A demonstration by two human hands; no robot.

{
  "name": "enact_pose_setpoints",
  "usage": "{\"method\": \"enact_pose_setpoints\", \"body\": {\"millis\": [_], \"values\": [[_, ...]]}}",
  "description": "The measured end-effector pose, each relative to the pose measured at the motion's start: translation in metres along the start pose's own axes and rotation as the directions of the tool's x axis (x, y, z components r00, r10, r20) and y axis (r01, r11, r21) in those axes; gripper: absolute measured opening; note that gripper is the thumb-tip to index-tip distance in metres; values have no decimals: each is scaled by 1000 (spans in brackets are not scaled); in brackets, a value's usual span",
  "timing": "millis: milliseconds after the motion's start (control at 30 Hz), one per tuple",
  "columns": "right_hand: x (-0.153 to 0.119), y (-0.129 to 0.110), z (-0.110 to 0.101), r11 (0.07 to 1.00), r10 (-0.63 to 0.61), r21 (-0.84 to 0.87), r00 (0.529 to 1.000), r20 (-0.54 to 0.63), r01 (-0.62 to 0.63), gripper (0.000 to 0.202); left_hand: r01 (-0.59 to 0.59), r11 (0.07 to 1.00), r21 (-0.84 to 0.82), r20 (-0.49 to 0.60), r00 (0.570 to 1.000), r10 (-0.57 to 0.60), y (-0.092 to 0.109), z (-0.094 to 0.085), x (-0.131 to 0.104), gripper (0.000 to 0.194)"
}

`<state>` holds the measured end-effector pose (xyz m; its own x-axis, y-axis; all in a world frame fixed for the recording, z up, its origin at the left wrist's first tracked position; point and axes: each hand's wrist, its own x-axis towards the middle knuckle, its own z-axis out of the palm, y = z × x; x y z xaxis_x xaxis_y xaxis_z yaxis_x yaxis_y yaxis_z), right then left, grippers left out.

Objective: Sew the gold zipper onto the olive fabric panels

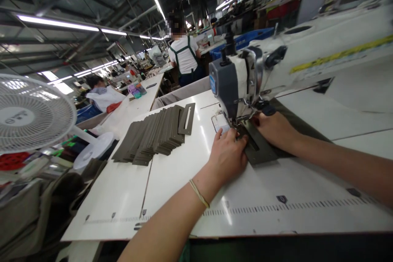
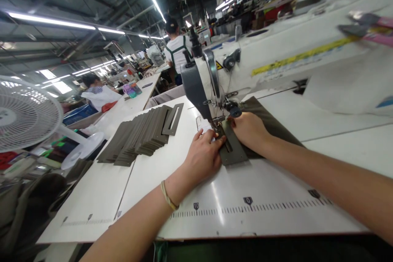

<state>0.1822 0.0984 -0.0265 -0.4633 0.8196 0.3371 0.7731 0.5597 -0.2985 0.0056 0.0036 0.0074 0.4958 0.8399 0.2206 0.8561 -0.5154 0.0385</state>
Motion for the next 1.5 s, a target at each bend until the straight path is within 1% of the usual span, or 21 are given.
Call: {"method": "enact_pose_setpoints", "body": {"millis": [67,100,133,167,233,267,333,433,633,667,767,1000,1100,1167,1300,1433,1500], "values": [[-22,-6,-8,993,-113,42,993,-29,114,15,7,1000,-10,-13,1000,-7,-1,1,-1,38],[-34,-9,-11,978,-196,62,979,-60,200,16,7,1000,-22,-18,1000,-7,-2,2,-2,38],[-47,-11,-13,925,-359,76,921,-150,373,21,2,999,-42,-27,1000,-4,-4,2,-3,38],[-58,-11,-14,878,-455,57,865,-211,476,24,-8,998,-69,-39,999,5,-6,3,-4,39],[-74,-12,-13,797,-583,1,770,-258,604,28,-46,990,-130,-74,997,37,-11,3,-8,42],[-78,-13,-11,774,-616,-29,742,-265,632,29,-69,985,-156,-94,994,55,-13,4,-11,42],[-80,-16,-7,746,-651,-74,703,-286,661,34,-108,977,-183,-124,989,86,-15,5,-17,38],[-76,-22,-5,735,-655,-85,673,-343,672,39,-131,980,-147,-155,982,108,-11,6,-25,30],[-71,-27,-12,692,-697,-58,646,-312,719,34,-142,989,29,-157,977,144,5,5,-27,19],[-71,-27,-13,689,-698,-46,645,-310,723,34,-139,989,46,-151,978,144,6,5,-27,18],[-70,-24,-12,695,-693,-12,666,-274,719,33,-144,987,66,-140,978,152,6,6,-25,17],[-65,-18,0,718,-665,29,698,-267,695,34,-145,986,83,-157,975,156,-2,10,-18,16],[-61,-17,4,749,-623,59,732,-276,660,36,-157,984,89,-156,973,169,-6,8,-13,15],[-56,-15,5,756,-613,78,745,-263,649,35,-161,982,98,-157,972,175,-9,8,-9,15],[-46,-12,5,748,-624,76,737,-260,659,32,-162,981,109,-195,964,181,-16,10,-2,13],[-35,-10,7,744,-629,56,726,-279,666,29,-134,988,75,-187,971,146,-24,16,7,9],[-29,-9,8,744,-628,61,727,-278,666,28,-122,990,76,-194,972,134,-28,20,12,7]]}}
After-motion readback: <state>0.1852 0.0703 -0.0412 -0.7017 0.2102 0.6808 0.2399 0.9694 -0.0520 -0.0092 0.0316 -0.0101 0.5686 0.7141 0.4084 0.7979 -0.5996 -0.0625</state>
